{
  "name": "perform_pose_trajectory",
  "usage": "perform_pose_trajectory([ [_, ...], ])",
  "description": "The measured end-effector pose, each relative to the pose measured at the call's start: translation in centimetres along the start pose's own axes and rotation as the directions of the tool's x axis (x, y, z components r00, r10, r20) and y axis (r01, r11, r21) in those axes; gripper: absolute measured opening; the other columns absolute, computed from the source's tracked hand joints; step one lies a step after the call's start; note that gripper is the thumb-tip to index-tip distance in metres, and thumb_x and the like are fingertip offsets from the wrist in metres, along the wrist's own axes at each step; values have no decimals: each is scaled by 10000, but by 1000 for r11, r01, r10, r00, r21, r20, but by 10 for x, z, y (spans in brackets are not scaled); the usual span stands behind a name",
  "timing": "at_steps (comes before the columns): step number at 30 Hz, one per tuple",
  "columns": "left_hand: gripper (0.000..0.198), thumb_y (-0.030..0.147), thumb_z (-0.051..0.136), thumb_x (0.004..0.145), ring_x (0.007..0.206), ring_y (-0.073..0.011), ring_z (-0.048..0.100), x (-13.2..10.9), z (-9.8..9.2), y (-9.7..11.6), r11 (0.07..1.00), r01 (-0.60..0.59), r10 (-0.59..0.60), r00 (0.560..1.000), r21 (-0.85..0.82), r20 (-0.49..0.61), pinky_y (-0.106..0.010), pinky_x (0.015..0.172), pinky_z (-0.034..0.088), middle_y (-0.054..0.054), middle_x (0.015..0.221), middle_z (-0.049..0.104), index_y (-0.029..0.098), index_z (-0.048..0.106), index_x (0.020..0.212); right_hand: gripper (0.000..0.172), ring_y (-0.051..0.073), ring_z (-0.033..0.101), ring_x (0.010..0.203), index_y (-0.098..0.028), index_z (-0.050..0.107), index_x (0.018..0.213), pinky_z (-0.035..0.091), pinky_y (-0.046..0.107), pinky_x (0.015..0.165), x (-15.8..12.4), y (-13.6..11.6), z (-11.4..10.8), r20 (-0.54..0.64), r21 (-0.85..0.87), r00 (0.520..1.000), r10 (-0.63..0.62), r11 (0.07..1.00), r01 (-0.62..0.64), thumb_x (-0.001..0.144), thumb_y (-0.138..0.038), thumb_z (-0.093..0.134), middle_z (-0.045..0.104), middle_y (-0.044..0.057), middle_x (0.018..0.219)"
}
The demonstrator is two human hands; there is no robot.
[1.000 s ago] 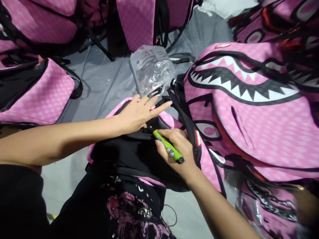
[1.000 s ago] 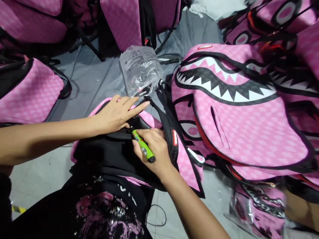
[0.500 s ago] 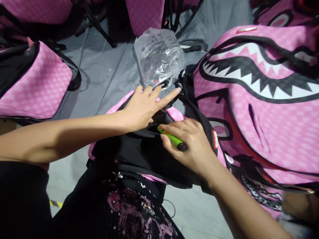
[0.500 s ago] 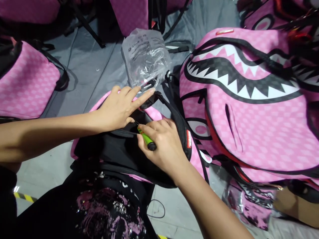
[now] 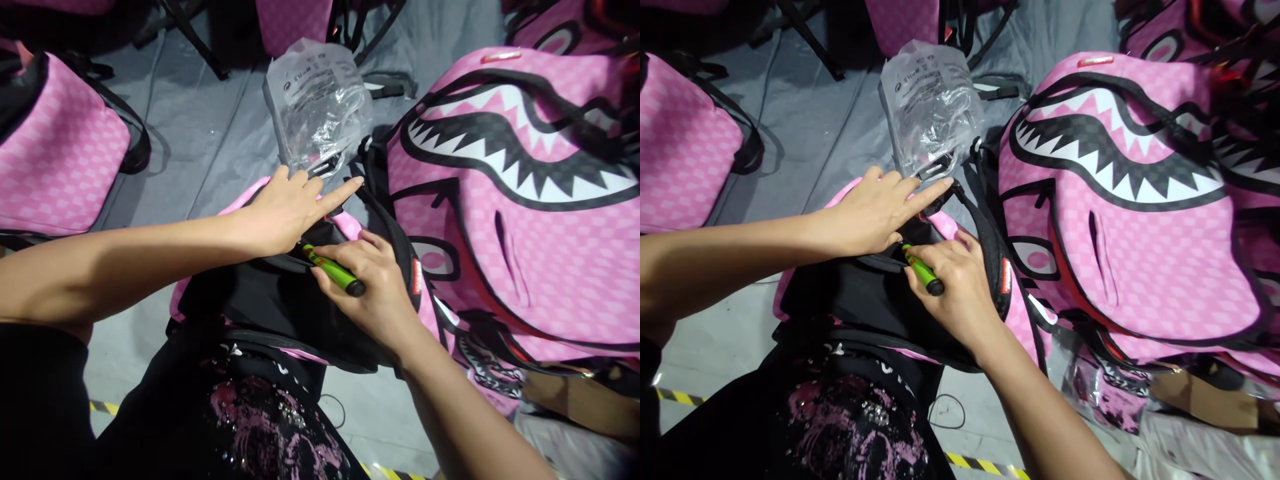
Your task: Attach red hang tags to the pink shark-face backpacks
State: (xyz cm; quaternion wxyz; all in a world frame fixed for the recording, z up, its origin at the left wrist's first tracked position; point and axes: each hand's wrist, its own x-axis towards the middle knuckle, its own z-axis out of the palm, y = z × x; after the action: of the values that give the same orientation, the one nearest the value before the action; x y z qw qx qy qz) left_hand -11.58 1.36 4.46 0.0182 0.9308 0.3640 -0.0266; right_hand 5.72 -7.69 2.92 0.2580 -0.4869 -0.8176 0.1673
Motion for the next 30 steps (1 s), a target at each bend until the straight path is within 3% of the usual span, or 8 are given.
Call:
perform_pose_trajectory([
  [5,941,328,633,829,1203,-351,433,1,2,-1,998,11,-10,1000,-65,10,-446,977,289,-139,1306,514,256,27,1545,164,210,669,819,-230,672,1020,394,455,929,2,-8,-5,49,-99,999,20,995,-15,865,-228,618,745,25,902],
  [9,886,317,602,852,1209,-360,434,1,-1,-1,996,9,-7,1000,-88,24,-459,978,289,-143,1303,516,249,57,1547,201,203,676,862,-240,666,1054,392,432,916,3,-11,-8,69,-61,998,9,998,-4,866,-209,604,745,23,978],
  [23,867,294,609,848,1222,-365,429,-2,2,-4,992,-5,4,1000,-128,-9,-458,990,287,-128,1299,524,252,90,1540,179,214,676,865,-231,682,1017,419,426,883,2,-23,2,12,-56,993,118,992,-117,857,-210,605,745,20,981],
  [30,826,345,594,867,1222,-358,433,-3,1,-3,991,-3,1,1000,-131,-20,-457,993,303,-121,1277,535,252,108,1528,122,226,666,889,-237,688,958,379,484,977,-1,-30,12,-94,-48,974,204,977,-209,850,-241,632,738,21,936],
])
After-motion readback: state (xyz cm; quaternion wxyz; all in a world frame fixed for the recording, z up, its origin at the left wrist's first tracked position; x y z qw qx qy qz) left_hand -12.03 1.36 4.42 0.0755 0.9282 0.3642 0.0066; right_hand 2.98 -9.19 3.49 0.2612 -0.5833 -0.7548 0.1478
